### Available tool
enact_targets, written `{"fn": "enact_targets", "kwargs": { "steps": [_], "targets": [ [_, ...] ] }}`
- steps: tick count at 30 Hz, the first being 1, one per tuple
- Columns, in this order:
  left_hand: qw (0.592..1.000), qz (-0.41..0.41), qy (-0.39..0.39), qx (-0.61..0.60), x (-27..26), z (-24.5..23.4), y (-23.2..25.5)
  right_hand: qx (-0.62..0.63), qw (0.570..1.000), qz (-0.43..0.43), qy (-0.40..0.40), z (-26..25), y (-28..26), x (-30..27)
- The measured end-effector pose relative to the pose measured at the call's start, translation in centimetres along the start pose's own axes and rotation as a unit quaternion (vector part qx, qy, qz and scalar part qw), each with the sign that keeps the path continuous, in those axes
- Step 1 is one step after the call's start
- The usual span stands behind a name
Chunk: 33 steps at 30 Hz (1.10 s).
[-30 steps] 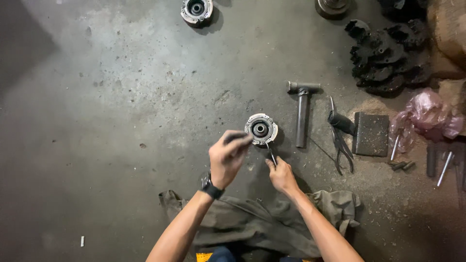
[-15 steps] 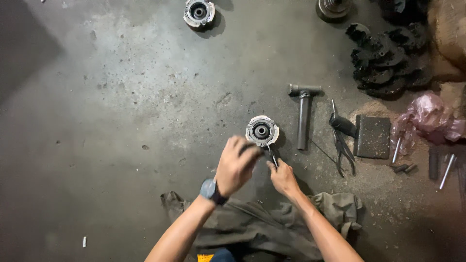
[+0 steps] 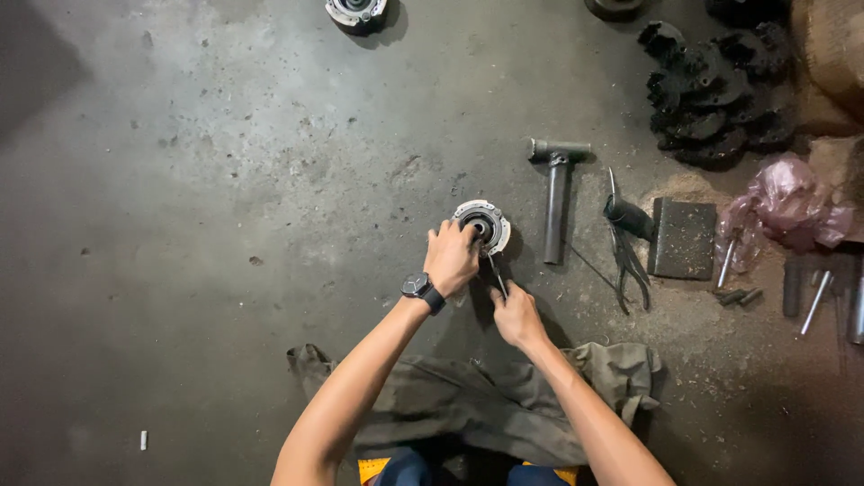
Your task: The person grinds a metal ring on a bench grinder, then walks to a work area on the floor. They wipe the ring with a cloth and use pliers to remove a small metal clip from a circular mechanical assembly.
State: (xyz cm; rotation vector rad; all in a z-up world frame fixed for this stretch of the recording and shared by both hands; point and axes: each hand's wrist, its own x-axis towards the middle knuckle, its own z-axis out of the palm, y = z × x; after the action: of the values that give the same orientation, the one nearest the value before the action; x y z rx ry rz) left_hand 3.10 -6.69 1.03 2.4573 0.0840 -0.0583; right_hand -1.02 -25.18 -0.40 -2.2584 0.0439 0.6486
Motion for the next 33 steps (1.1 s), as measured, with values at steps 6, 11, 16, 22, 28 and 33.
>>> {"fn": "enact_targets", "kwargs": {
  "steps": [6, 11, 16, 22, 28, 33],
  "targets": [
    [0.998, 0.054, 0.035, -0.023, -1.2, -1.2, 0.2, -0.002, 1.0, -0.002, 0.008, 0.0, 0.0, 0.1],
    [0.987, 0.119, 0.085, -0.063, -2.4, -1.4, -0.2, -0.023, 1.0, 0.004, 0.017, 0.1, -0.1, 0.0],
    [0.982, 0.119, 0.105, -0.101, -2.6, 0.7, -1.2, -0.013, 1.0, 0.01, 0.016, 0.0, -1.0, -0.2],
    [0.981, 0.11, 0.07, -0.141, -2.5, 1.1, -2.2, -0.043, 0.999, 0.014, -0.019, -1.1, -2.2, -0.7],
    [0.978, 0.201, 0.047, -0.007, -3.1, 0.7, -3.3, -0.123, 0.977, 0.04, -0.167, -4.3, -2.2, -0.6],
    [0.982, 0.18, 0.051, -0.019, 0.6, -3.5, -3.7, 0.063, 0.981, -0.001, -0.183, -7.1, 0.3, 1.2]
  ]
}}
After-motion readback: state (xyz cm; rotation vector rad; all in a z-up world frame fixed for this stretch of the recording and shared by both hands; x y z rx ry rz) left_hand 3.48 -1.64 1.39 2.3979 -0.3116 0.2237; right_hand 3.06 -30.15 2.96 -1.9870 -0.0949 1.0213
